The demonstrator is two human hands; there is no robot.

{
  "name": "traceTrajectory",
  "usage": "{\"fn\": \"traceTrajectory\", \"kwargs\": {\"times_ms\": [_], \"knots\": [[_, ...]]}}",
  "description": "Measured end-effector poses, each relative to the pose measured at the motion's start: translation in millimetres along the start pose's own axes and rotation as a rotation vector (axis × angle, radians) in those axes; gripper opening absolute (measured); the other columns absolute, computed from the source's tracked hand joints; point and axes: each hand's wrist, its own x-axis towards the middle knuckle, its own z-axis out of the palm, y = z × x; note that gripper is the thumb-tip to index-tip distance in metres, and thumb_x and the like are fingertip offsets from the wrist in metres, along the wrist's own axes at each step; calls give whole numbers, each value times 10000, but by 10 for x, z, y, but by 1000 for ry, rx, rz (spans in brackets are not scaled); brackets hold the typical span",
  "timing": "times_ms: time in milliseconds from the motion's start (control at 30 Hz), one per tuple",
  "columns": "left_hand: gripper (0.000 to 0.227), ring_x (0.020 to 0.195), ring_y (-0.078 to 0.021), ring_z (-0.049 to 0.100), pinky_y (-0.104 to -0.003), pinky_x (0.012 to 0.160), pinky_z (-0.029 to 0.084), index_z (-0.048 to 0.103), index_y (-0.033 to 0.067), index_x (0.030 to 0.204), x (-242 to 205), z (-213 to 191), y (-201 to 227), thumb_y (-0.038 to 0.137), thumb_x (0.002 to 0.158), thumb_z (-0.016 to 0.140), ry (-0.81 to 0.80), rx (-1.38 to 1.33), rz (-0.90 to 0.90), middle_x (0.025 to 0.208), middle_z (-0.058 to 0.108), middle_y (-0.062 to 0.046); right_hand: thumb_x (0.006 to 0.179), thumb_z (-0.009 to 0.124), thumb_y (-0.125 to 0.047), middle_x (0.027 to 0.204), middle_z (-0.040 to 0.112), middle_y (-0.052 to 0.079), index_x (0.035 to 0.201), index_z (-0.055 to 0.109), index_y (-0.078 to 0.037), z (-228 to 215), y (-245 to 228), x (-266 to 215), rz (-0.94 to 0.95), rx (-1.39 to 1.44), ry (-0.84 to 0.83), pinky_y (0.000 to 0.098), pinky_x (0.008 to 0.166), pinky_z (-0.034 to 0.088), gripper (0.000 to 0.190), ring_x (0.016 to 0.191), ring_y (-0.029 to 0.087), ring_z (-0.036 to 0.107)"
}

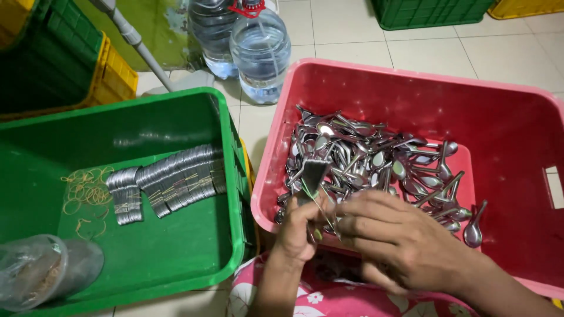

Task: The person gathers stainless steel spoons from a pink bin, aligns them into small stacks, and secures each stack with a rubber band. The completed bundles are placed into a green bin. The person repeats this process throughout the clip.

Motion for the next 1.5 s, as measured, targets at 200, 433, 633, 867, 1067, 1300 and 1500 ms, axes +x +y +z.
{"fn": "traceTrajectory", "kwargs": {"times_ms": [200, 433, 633, 867, 1067, 1300, 1500], "knots": [[170, 673, -168, 474, -296, 671, 376, 598, 2, 760, 21, 44, -158, -62, 654, 481, -143, 29, 78, 705, 555, -78, 948, 486, -348, 783, 638, 61, 670, 558, -104, 362, -36, -194, 377, 800, 416, 365, 812, 548, 377, 779, 228, 632], [187, 593, -128, 468, -253, 561, 393, 595, 48, 901, -121, 313, -53, 55, 720, 547, -203, 395, 327, 721, 579, -9, 983, 413, 7, 1007, 595, 150, 1069, 508, 77, 630, -123, -230, 314, 2276, 1191, 245, 700, 512, 146, 655, 76, 448], [183, 530, -189, 479, -304, 544, 423, 559, 64, 791, -109, 400, 245, 65, 623, 632, -205, 949, 719, 644, 564, -35, 968, 547, 16, 1336, 547, 200, 1440, 488, 90, 661, -17, -421, 647, 1977, 1004, 204, 645, 653, 482, 772, 99, 624], [126, 461, -197, 457, -332, 494, 448, 561, 83, 704, -75, 268, 281, 123, 609, 633, -223, 1407, 760, 576, 552, -29, 728, 679, 79, 1408, 543, 189, 1428, 544, 84, 103, -53, -282, 706, 1272, 312, 226, 383, 562, 713, 529, 125, 637], [142, 433, -124, 393, -286, 418, 294, 527, 114, 691, -129, 211, 260, 48, 702, 653, -222, 992, 543, 545, 469, 51, 875, 624, -125, 1330, 400, 183, 1241, 614, 207, 412, -25, -475, 626, 1396, 695, 519, 1159, 373, 495, 1253, 348, 444], [79, 568, -143, 511, -292, 528, 429, 578, 101, 788, -191, -3, -104, 99, 712, 554, -297, 263, 172, 654, 552, -3, 1076, 496, -271, 1187, 553, 117, 923, 625, -10, 711, -111, -233, 294, 1692, 925, 259, 748, 390, 328, 1398, 255, 348], [219, 623, -107, 432, -234, 593, 375, 543, 85, 865, -272, -195, -148, -32, 696, 468, -183, -97, -75, 725, 506, -4, 835, 557, -214, 738, 668, -56, 532, 571, -171, 493, -292, -54, 436, 430, 654, 474, 1089, 408, 307, 1098, 215, 537]]}}
